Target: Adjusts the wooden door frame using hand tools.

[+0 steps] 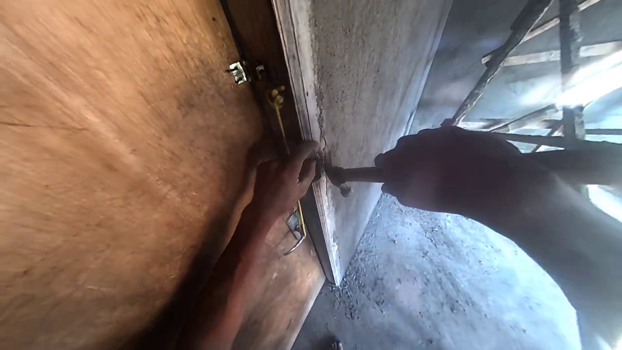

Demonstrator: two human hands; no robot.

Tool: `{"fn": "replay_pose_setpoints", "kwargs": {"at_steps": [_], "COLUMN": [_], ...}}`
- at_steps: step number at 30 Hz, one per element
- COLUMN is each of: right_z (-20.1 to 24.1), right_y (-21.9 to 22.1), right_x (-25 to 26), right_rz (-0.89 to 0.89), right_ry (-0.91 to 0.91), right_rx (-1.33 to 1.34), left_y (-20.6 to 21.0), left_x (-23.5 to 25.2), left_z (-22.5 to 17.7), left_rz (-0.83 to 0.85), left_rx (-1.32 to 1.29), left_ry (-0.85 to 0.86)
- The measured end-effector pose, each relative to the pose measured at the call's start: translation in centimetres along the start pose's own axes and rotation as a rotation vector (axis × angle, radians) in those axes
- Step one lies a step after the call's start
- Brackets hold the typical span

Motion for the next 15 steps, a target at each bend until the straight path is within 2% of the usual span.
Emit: {"fn": "replay_pose_setpoints", "kwargs": {"at_steps": [3,8,15], "right_z": [0.5,1.0,0.6], "right_y": [-0.7,-2.8,-2.1], "right_x": [1.0,1.6,2.0], "right_rz": [0.056,0.041,0.058], "right_ry": [-0.007,-0.058,-0.053], "right_rx": [0.0,-0.088,-0.068], "left_y": [-0.2,-0.5,-0.3], "left_x": [0.2,0.4,0.5], "left_z": [0.1,0.5,0.8], "left_rz": [0.006,0.004,0.034], "left_rx": [0.026,-0.04,-0.044], "left_ry": [0.036,0.051,0.053]}}
Point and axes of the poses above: each hand's wrist, its own x-axis towards the middle knuckle, its own y-axis out of the palm, z = x × y, the point moved 4 cm from there along x, towards the middle knuckle, and after that the axes turned 5 degrees about y, right-handed, at the moved point
